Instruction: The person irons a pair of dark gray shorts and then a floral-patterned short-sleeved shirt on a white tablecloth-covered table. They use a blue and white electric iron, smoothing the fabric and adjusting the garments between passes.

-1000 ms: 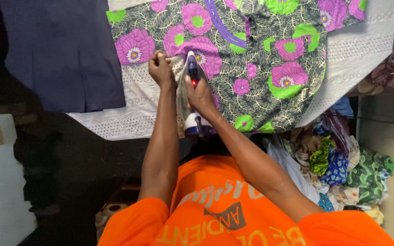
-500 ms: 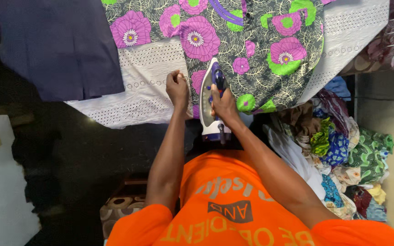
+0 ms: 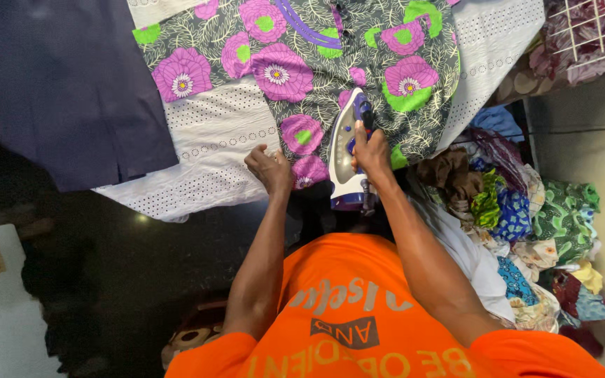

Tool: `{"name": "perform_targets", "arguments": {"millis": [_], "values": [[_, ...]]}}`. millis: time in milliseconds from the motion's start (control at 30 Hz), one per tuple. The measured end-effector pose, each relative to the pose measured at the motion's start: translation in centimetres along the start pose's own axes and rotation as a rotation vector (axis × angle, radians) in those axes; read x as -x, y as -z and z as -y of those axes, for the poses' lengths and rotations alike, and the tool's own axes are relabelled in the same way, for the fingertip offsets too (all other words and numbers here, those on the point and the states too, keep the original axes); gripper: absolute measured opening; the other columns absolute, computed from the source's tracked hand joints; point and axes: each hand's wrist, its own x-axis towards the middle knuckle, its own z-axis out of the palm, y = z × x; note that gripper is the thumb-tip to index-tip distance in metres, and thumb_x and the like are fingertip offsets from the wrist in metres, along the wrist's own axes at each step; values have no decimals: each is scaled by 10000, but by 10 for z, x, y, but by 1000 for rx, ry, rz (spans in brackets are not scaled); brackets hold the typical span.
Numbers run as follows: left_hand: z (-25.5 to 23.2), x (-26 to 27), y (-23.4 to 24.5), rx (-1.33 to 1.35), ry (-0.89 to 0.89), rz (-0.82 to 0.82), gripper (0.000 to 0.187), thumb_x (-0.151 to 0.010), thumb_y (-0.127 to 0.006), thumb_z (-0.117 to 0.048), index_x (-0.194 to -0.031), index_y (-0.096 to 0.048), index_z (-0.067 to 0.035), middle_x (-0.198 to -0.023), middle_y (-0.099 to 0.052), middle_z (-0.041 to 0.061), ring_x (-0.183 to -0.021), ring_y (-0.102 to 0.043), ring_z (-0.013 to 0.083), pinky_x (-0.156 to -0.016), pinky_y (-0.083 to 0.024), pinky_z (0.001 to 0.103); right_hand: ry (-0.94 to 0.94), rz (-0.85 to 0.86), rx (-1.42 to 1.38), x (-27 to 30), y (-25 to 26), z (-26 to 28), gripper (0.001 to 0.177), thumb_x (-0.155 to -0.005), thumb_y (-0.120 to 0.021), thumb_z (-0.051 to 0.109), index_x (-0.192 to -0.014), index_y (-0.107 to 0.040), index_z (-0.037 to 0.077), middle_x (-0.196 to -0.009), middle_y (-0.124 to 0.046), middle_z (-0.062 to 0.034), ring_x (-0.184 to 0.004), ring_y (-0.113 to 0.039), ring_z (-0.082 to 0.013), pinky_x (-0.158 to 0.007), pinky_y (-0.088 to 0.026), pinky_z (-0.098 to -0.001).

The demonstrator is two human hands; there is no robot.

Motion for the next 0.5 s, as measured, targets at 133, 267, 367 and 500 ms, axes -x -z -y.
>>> {"name": "perform_targets", "arguments": {"millis": [133, 267, 367, 500], "values": [[14, 4, -11, -45, 66, 180, 444, -851, -805, -201, -1150, -540, -10, -1041, -621, 182, -1024, -588, 377, -911, -449, 490, 7, 88, -67, -19, -2, 9, 523, -1001, -599, 488, -885, -540, -18, -608, -573, -59, -409, -569, -164, -365, -489, -349], [29, 10, -21, -214, 53, 299, 374, -894, -806, -293, -1089, -598, -51, -983, -667, 156, -954, -641, 380, -860, -487, 503, 42, 307, -9, -7, 11, 4, 473, -986, -594, 489, -922, -539, 23, -598, -544, -51, -408, -558, -153, -371, -488, -339], [31, 7, -18, -263, 89, 333, 327, -930, -778, -315, -1082, -633, -65, -1023, -677, 160, -992, -650, 383, -889, -499, 501, 56, 399, 71, 5, 38, 3, 447, -973, -588, 495, -932, -549, 51, -605, -550, -29, -416, -563, -139, -387, -494, -324], [3, 15, -5, -333, 80, 221, 399, -865, -765, -236, -1173, -593, -51, -1115, -623, 181, -1099, -580, 394, -920, -451, 524, -14, 392, 35, 10, 102, 4, 474, -976, -609, 519, -942, -556, 49, -633, -560, -4, -438, -550, -120, -410, -483, -307]]}}
